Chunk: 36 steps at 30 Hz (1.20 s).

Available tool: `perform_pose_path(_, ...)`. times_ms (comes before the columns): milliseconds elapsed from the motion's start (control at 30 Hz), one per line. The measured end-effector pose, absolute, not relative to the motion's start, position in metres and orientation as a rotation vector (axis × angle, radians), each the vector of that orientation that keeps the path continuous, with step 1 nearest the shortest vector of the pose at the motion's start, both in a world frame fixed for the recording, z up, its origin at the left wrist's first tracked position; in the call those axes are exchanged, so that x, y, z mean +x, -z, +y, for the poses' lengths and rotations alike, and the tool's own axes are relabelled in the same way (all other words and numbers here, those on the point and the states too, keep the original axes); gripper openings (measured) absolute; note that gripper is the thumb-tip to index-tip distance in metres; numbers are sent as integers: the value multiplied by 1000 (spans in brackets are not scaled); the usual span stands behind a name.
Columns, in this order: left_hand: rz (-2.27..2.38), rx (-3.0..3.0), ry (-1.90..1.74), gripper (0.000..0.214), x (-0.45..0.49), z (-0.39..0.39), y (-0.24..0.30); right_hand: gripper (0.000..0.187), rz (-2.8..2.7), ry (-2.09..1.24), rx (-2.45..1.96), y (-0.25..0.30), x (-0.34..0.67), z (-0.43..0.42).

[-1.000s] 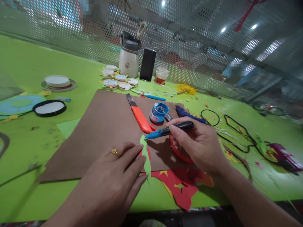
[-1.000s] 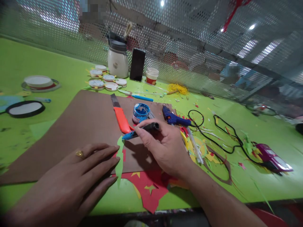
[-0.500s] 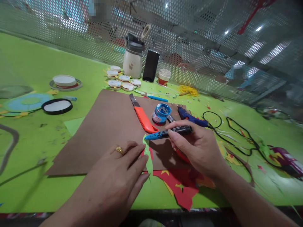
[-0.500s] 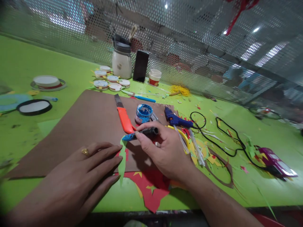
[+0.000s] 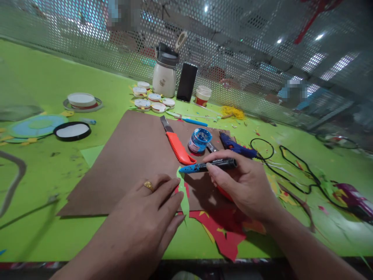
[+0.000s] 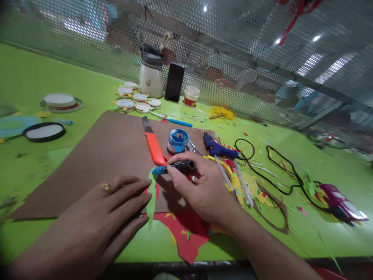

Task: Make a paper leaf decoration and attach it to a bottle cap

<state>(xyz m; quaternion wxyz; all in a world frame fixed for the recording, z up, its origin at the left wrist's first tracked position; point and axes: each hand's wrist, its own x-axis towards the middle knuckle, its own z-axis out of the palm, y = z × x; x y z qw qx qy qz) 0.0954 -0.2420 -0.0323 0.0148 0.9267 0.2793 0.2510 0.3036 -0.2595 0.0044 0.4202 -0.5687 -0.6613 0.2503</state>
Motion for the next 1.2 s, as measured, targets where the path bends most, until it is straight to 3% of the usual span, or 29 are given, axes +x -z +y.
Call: perform_pose_path(1200, 872, 2934, -762, 28, 98, -241, 29, 14, -1848, -405, -1371, -5, 307, -262)
